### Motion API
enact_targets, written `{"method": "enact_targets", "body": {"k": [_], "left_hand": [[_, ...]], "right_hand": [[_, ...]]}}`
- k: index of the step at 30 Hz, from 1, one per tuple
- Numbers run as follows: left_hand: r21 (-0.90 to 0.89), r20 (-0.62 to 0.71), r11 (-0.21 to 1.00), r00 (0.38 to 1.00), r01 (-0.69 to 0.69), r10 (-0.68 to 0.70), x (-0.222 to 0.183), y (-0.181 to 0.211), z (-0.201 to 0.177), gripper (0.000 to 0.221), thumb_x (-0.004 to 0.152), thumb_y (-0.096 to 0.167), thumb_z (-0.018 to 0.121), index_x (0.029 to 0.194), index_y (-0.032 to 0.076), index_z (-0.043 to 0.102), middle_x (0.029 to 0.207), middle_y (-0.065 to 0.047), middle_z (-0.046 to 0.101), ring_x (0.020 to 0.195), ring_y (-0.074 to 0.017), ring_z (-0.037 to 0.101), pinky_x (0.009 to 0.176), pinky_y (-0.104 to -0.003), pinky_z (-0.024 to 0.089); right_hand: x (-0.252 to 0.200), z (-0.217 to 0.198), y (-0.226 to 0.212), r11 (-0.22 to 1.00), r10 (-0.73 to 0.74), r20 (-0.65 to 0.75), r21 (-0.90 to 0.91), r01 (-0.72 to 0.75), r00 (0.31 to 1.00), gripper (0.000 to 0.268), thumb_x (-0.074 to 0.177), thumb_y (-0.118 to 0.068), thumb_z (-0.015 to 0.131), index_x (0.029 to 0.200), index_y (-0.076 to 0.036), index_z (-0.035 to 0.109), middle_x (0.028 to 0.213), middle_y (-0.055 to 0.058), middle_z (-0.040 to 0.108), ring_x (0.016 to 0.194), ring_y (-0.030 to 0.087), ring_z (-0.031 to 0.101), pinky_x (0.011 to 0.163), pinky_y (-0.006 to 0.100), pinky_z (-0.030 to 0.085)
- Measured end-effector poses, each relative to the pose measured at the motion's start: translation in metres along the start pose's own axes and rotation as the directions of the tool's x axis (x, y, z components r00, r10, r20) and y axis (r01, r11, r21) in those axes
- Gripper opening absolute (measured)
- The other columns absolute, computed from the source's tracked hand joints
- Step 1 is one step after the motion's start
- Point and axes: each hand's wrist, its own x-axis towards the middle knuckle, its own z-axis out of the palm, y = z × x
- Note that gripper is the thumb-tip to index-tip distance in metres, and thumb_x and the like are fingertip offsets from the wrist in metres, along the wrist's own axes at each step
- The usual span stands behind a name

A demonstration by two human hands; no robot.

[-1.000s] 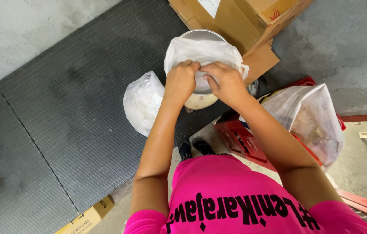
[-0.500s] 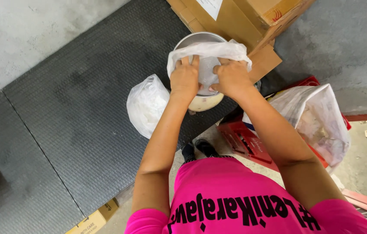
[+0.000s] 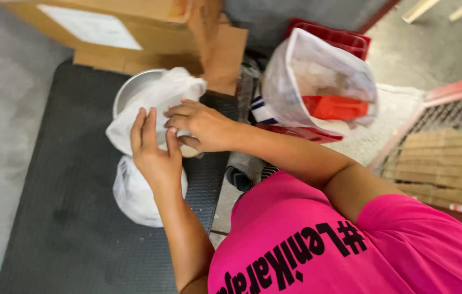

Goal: The recorder is weighing white powder on a scale and packaging it into small plastic bags.

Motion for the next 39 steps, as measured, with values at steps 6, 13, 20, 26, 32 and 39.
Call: {"method": "enact_targets", "body": {"k": [6,13,20,26,32,39], "left_hand": [[-0.235,0.048,0.963,0.988,-0.130,0.146,0.008,0.064,0.044,0.036,0.100,0.007,0.073,0.135,0.003,0.067,0.148,-0.020,0.056,0.129,-0.0337,0.063,0.109,-0.040,0.054],[-0.289,0.165,0.945,0.964,-0.153,0.206,-0.001,0.111,0.128,0.037,0.097,0.011,0.076,0.132,0.005,0.068,0.148,-0.015,0.057,0.127,-0.0336,0.063,0.110,-0.042,0.052],[-0.120,0.349,0.986,0.925,-0.118,0.153,-0.033,0.140,0.203,0.044,0.088,0.016,0.079,0.131,0.014,0.071,0.152,-0.020,0.051,0.128,-0.0393,0.059,0.105,-0.047,0.050],[0.019,0.365,0.997,0.929,-0.079,0.066,-0.055,0.147,0.235,0.044,0.090,0.021,0.080,0.133,0.017,0.071,0.154,-0.025,0.046,0.129,-0.0443,0.055,0.103,-0.050,0.049],[0.071,0.401,0.997,0.916,-0.016,-0.014,-0.067,0.150,0.236,0.035,0.089,0.016,0.078,0.123,0.017,0.073,0.148,-0.022,0.053,0.130,-0.0431,0.056,0.103,-0.050,0.049],[0.100,0.455,0.990,0.890,-0.100,0.043,-0.064,0.144,0.227,0.028,0.079,0.008,0.076,0.106,0.017,0.076,0.130,-0.012,0.063,0.118,-0.0357,0.062,0.093,-0.048,0.050]], "right_hand": [[-0.059,-0.084,-0.006,0.991,0.126,-0.212,0.077,-0.112,0.969,0.032,0.091,-0.011,0.078,0.121,-0.008,0.068,0.133,0.014,0.067,0.124,0.034,0.064,0.108,0.045,0.050],[-0.176,-0.184,0.022,0.847,0.532,-0.235,0.170,-0.504,0.814,0.026,0.092,-0.016,0.076,0.117,-0.008,0.073,0.131,0.012,0.069,0.110,0.026,0.071,0.075,0.034,0.060],[-0.315,-0.173,0.111,0.771,0.521,-0.120,-0.360,-0.526,0.845,0.039,0.077,-0.016,0.079,0.115,-0.008,0.072,0.122,0.014,0.072,0.113,0.034,0.068,0.103,0.047,0.050],[-0.348,-0.150,0.142,0.668,0.697,0.009,-0.371,-0.645,0.717,0.059,0.073,-0.024,0.081,0.128,-0.012,0.064,0.110,0.018,0.073,0.098,0.038,0.070,0.089,0.049,0.053],[-0.351,-0.143,0.164,0.587,0.760,0.097,-0.527,-0.614,0.643,0.069,0.076,-0.022,0.074,0.138,0.003,0.055,0.094,0.022,0.073,0.081,0.038,0.072,0.071,0.050,0.055],[-0.324,-0.161,0.160,0.603,0.751,0.093,-0.500,-0.621,0.654,0.049,0.075,-0.024,0.076,0.117,-0.004,0.062,0.092,0.020,0.073,0.077,0.037,0.072,0.066,0.050,0.056]]}}
